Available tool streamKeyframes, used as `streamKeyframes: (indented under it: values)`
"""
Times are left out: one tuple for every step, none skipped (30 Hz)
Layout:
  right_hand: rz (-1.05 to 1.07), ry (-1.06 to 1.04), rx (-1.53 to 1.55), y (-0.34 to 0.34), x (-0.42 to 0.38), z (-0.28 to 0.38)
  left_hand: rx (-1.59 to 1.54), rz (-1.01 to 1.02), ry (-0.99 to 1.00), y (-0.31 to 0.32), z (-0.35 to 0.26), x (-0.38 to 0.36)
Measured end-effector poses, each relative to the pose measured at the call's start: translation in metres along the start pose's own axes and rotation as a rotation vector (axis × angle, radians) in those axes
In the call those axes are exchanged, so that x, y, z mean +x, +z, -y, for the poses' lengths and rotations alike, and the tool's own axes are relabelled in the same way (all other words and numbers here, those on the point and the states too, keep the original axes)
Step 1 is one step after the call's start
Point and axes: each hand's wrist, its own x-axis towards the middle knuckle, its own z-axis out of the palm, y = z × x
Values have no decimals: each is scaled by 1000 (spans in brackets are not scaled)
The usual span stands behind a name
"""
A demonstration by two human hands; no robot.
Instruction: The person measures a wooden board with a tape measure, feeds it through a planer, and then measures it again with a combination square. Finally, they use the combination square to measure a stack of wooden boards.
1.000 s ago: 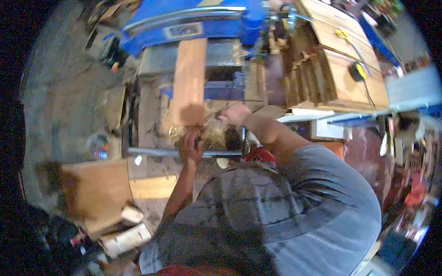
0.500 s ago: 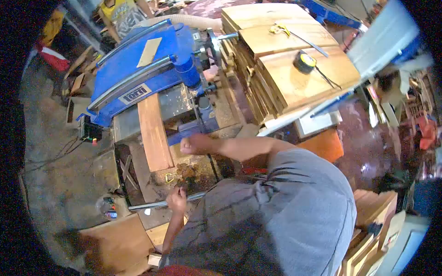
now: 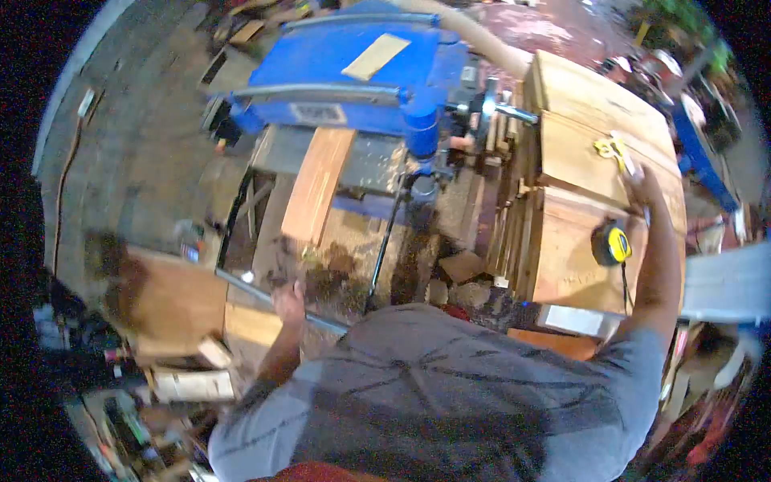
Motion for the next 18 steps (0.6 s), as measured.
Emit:
streamKeyframes:
  values:
    - [268,103,-175,-35,-41,70,-31,30,-21,-4,-6,-2]
    - [151,-9,-158,-12,-25,25,-65,54,-34,-9,-14,-3]
    - [-150,-157,-116,16,-18,-14,-56,52,-65,-20,-26,-4]
    - [-170,-144,-48,13,-34,1,-58,129,-34,-37,-38,-6]
    - [-152,-129,38,8,-50,13,-63,206,8,-46,-45,-9]
    - [-141,-112,124,6,-57,18,-59,203,2,-46,-48,-11]
    - [-140,-119,125,7,-56,18,-34,147,33,-45,-51,-13]
    - [-179,-161,89,8,-59,15,-7,98,65,-45,-52,-18]
    - [-222,-203,52,9,-62,12,-8,101,62,-43,-51,-22]
    - [-230,-210,52,10,-60,12,-7,89,51,-37,-48,-20]
    - [-294,-240,44,14,-61,11,-6,80,42,-32,-46,-19]
    - [-350,-268,33,14,-66,14,-10,83,38,-31,-47,-19]
    - [-342,-236,40,9,-73,27,-6,90,17,-30,-47,-17]
    - [-338,-241,35,8,-72,24,-1,98,-5,-28,-47,-17]
    - [-326,-231,53,9,-70,19,15,80,-2,-29,-48,-16]
    - [-314,-222,72,11,-68,15,13,83,-10,-29,-49,-16]
    - [-390,-252,69,15,-67,12,11,96,-17,-30,-49,-16]
    - [-384,-259,66,14,-68,13,10,110,-25,-34,-51,-17]
